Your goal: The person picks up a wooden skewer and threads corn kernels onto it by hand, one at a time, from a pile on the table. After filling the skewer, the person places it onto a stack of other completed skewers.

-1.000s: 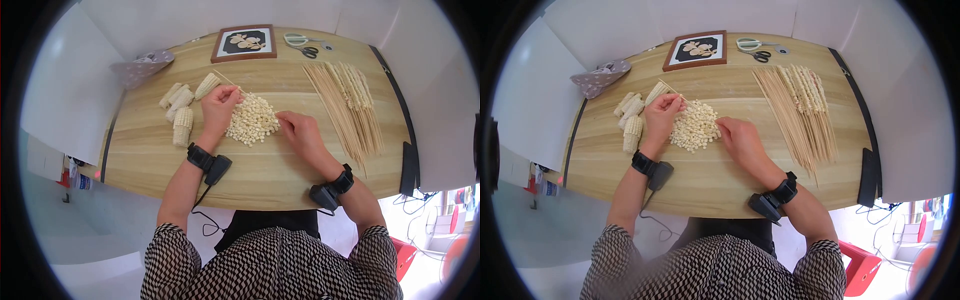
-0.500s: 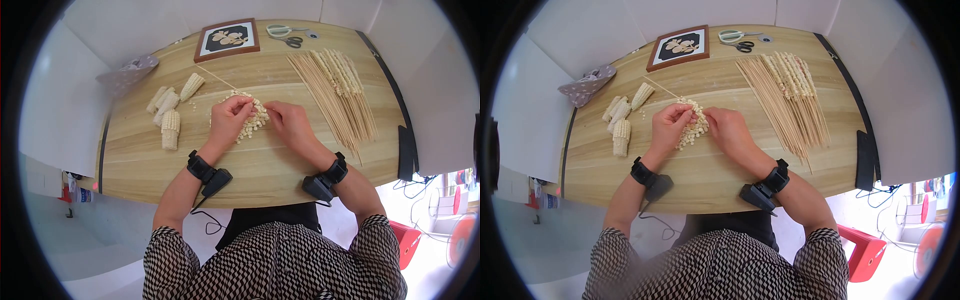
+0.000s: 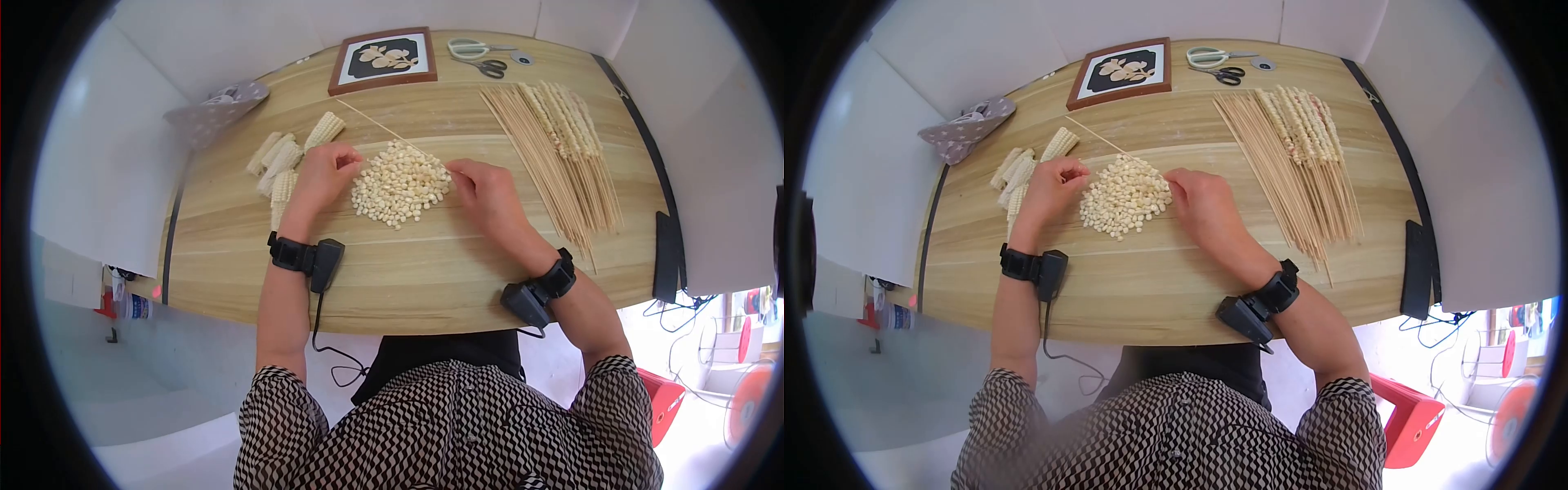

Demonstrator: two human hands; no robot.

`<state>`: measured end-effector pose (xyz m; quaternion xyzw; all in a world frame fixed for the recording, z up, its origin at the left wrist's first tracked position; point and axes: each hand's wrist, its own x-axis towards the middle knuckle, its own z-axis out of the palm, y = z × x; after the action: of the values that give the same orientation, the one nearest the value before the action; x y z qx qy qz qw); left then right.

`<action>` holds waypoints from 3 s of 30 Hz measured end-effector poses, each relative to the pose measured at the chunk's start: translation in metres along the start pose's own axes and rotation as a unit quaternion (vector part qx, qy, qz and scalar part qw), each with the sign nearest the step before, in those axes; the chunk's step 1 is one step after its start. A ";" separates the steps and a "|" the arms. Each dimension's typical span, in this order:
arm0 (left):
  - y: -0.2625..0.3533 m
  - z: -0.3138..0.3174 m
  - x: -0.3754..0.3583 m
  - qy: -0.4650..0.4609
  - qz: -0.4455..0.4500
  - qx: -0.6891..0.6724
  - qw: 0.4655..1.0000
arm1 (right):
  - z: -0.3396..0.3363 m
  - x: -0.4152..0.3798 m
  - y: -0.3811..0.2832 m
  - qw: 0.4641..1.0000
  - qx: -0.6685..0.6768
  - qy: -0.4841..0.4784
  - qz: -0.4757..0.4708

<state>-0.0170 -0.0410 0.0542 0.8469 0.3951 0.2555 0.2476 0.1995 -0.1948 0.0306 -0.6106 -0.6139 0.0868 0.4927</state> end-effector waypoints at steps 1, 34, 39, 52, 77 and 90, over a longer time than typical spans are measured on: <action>0.002 -0.004 0.000 -0.030 0.006 0.022 0.999 | 0.000 0.000 0.001 1.000 -0.003 0.002 -0.005; -0.040 0.007 0.019 0.209 -0.132 -0.515 0.820 | -0.002 -0.001 -0.007 0.997 -0.006 -0.076 -0.020; -0.041 0.007 0.019 0.220 -0.129 -0.524 0.813 | -0.002 -0.002 -0.007 0.997 -0.006 -0.081 -0.013; -0.032 0.015 0.017 0.268 -0.062 -0.363 0.890 | 0.001 -0.004 -0.006 0.996 0.014 -0.084 -0.001; 0.032 0.066 -0.011 0.011 -0.010 -0.468 0.884 | 0.000 -0.003 -0.005 0.999 -0.019 -0.028 -0.004; 0.032 0.054 -0.009 0.016 -0.014 -0.395 0.919 | 0.004 -0.003 -0.002 1.000 0.002 -0.008 -0.018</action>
<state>0.0294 -0.0782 0.0317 0.6707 0.2779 0.4007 0.5589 0.1947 -0.1961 0.0288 -0.5977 -0.6286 0.0842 0.4904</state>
